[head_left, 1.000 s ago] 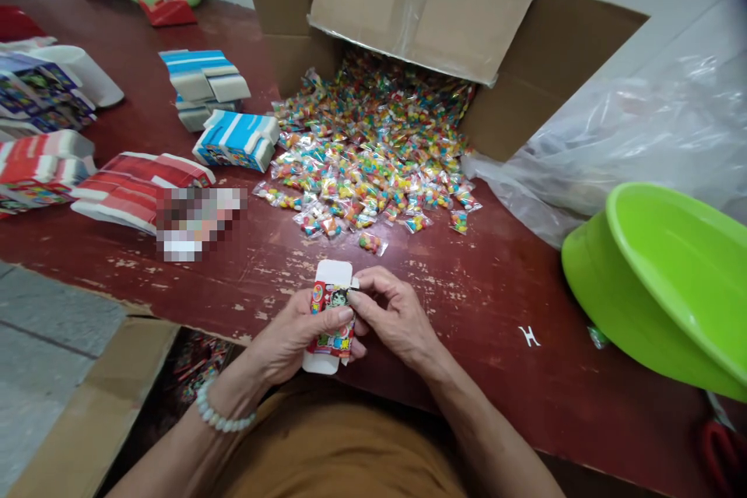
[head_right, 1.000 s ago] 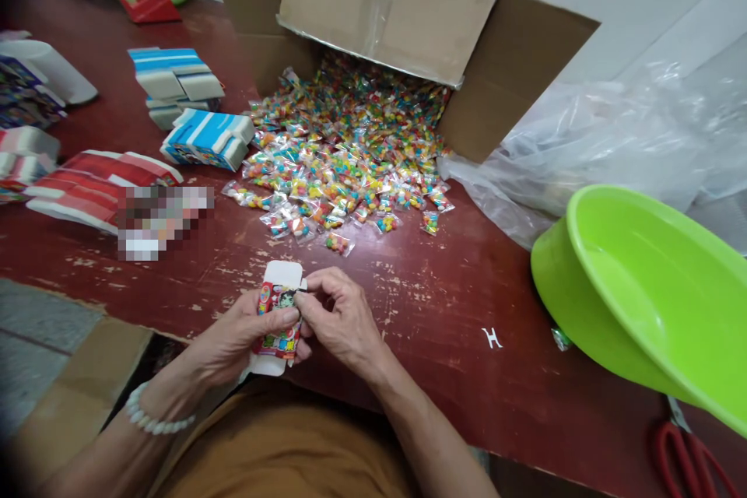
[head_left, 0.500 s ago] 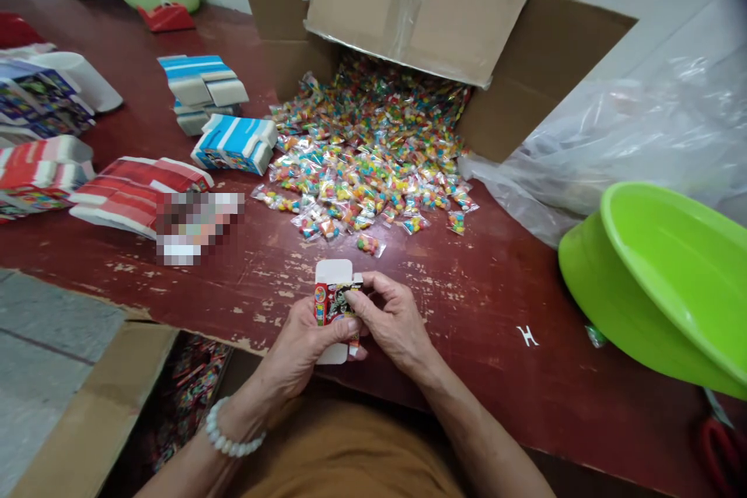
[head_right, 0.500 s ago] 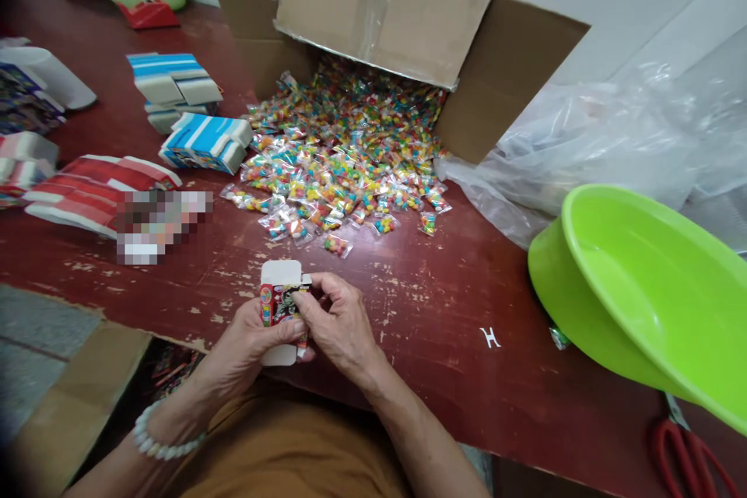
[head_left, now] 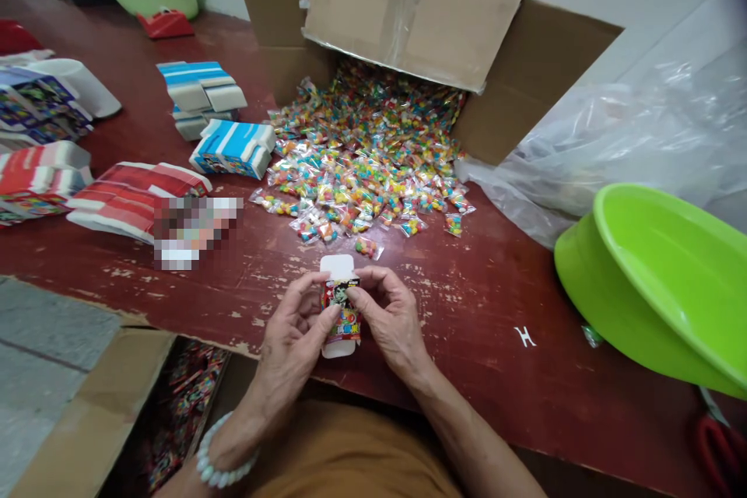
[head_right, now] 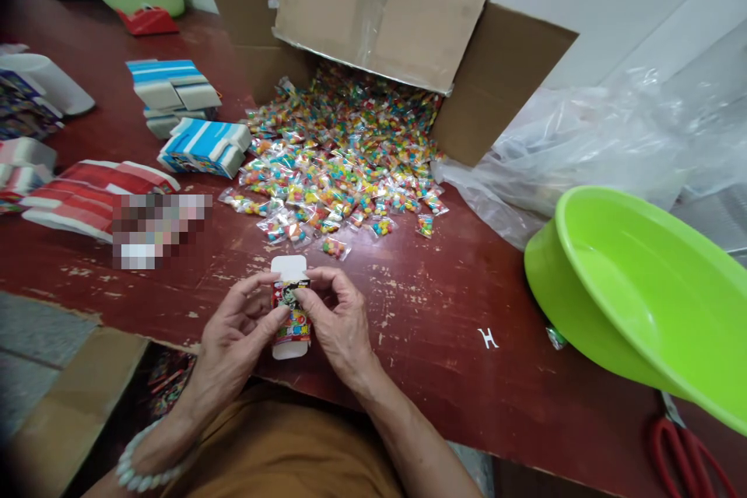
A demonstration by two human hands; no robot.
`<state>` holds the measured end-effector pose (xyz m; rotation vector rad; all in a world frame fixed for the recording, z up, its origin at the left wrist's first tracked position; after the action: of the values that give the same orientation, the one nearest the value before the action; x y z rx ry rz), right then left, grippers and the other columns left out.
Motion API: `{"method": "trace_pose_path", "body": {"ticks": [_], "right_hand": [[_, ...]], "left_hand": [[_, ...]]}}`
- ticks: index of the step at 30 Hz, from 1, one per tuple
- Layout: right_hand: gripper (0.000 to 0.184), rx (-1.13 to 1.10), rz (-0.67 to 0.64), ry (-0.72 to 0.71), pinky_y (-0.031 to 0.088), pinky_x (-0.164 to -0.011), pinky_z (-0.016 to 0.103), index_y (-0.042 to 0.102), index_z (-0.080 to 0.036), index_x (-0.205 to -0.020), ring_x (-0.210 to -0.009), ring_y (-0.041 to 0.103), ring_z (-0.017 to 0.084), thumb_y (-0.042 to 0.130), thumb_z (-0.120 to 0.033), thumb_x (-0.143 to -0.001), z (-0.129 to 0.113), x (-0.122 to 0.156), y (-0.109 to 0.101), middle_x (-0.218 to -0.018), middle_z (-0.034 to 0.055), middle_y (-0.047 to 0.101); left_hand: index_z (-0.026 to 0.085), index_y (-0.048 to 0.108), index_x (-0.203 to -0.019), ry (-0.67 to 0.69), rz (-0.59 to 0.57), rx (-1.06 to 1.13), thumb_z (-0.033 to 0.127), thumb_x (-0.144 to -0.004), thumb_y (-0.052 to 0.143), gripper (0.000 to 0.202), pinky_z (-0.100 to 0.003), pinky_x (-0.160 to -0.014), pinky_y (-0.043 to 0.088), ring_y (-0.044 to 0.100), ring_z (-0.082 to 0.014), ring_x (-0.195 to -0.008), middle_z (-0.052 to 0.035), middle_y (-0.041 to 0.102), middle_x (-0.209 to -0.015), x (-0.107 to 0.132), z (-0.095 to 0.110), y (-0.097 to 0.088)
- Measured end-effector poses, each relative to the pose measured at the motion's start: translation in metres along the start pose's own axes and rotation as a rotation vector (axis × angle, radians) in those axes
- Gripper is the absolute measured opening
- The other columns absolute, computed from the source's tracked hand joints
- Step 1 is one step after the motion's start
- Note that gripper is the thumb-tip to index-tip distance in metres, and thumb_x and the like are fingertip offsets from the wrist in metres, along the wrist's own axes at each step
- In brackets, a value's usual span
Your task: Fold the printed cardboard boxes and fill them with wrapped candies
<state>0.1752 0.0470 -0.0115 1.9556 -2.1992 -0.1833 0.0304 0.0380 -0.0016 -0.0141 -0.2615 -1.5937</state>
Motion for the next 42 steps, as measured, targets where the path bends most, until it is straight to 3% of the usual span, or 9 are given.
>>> {"method": "trace_pose_path", "body": {"ticks": [5,9,12,16,20,24,31,37,42], "right_hand": [[0.025,0.054,-0.098,0.133,0.049,-0.064,0.026,0.067,-0.018,-0.075,-0.064,0.057,0.012,0.077,-0.041,-0.076,-0.003,-0.01,-0.005,-0.071,-0.0005,0.067],[0.035,-0.013,-0.169,0.235,0.049,-0.063,0.026,0.067,-0.019,-0.089,-0.063,0.058,0.012,0.085,-0.039,-0.065,-0.005,-0.019,-0.008,-0.071,-0.002,0.066],[0.024,0.112,-0.24,0.118,0.049,-0.068,0.027,0.07,-0.019,-0.088,-0.07,0.061,0.014,0.08,-0.034,-0.073,-0.009,-0.02,-0.007,-0.077,0.0003,0.067],[0.013,0.229,-0.156,-0.13,0.049,-0.07,0.029,0.072,-0.02,-0.08,-0.075,0.062,0.016,0.072,-0.033,-0.083,-0.019,-0.015,-0.009,-0.08,0.0022,0.068],[0.014,0.368,-0.234,-0.233,0.051,-0.075,0.03,0.076,-0.022,-0.088,-0.081,0.065,0.017,0.067,-0.033,-0.089,-0.025,-0.01,-0.003,-0.086,0.004,0.071],[0.015,0.351,-0.26,-0.057,0.054,-0.075,0.03,0.075,-0.019,-0.086,-0.081,0.069,0.017,0.069,-0.033,-0.087,-0.021,-0.013,-0.002,-0.094,0.0061,0.076],[0.018,0.152,-0.207,0.181,0.052,-0.055,0.026,0.072,-0.017,-0.077,-0.057,0.063,0.013,0.076,-0.034,-0.076,-0.016,-0.023,-0.001,-0.071,0.0014,0.074],[0.019,0.197,-0.436,-0.047,0.055,-0.068,0.03,0.068,-0.019,-0.08,-0.071,0.066,0.014,0.065,-0.035,-0.09,-0.031,-0.012,0.005,-0.101,0.0057,0.073],[0.016,0.537,-0.467,-0.257,0.051,-0.079,0.03,0.068,-0.021,-0.084,-0.082,0.063,0.016,0.058,-0.027,-0.095,-0.035,-0.021,0.0,-0.09,0.0033,0.067]], "left_hand": [[0.023,0.062,-0.096,-0.136,-0.056,0.018,0.04,-0.08,0.078,0.029,-0.022,-0.064,0.056,0.066,-0.0131,-0.068,0.001,0.072,-0.083,-0.005,-0.004,-0.003],[0.021,0.064,-0.088,-0.113,-0.058,-0.011,0.042,-0.08,0.079,0.027,-0.019,-0.062,0.053,0.063,-0.0118,-0.068,0.0016,0.07,-0.079,-0.009,-0.003,-0.004],[0.023,0.059,-0.092,-0.123,-0.036,0.04,0.04,-0.073,0.085,0.036,-0.02,-0.061,0.054,0.066,-0.0131,-0.068,0.0029,0.071,-0.078,-0.009,-0.001,-0.004],[0.027,0.051,-0.117,-0.306,-0.095,0.208,0.043,-0.074,0.084,0.057,-0.027,-0.06,0.058,0.071,-0.0176,-0.066,0.0008,0.074,-0.084,-0.004,-0.005,0.003],[0.016,0.062,-0.102,-0.494,-0.221,0.257,0.061,-0.083,0.068,0.049,-0.025,-0.051,0.053,0.069,-0.0174,-0.056,-0.0063,0.073,-0.079,0.004,-0.012,0.013],[0.017,0.064,-0.107,-0.498,-0.165,0.218,0.068,-0.081,0.065,0.057,-0.023,-0.047,0.049,0.063,-0.014,-0.048,-0.0029,0.071,-0.07,0.002,-0.016,0.011],[0.015,0.071,-0.111,-0.406,-0.225,0.096,0.077,-0.084,0.051,0.071,-0.023,-0.05,0.047,0.061,-0.0136,-0.049,-0.006,0.073,-0.071,-0.003,-0.014,0.01],[0.02,0.059,-0.136,-0.325,-0.23,0.052,0.07,-0.09,0.049,0.069,-0.022,-0.048,0.047,0.06,-0.0136,-0.048,-0.002,0.069,-0.067,-0.008,-0.02,0.005],[0.026,0.052,-0.137,-0.391,-0.199,0.132,0.063,-0.089,0.058,0.061,-0.021,-0.046,0.049,0.061,-0.0128,-0.047,0.0011,0.068,-0.068,-0.009,-0.019,0.009]]}}
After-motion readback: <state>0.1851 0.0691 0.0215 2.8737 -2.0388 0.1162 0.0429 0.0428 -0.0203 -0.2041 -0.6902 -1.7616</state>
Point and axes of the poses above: each hand's wrist, its own x-axis away from the middle knuckle, its own y-axis out of the palm, z = x × y, the point moved 5 cm from there along -x, towards the middle knuckle
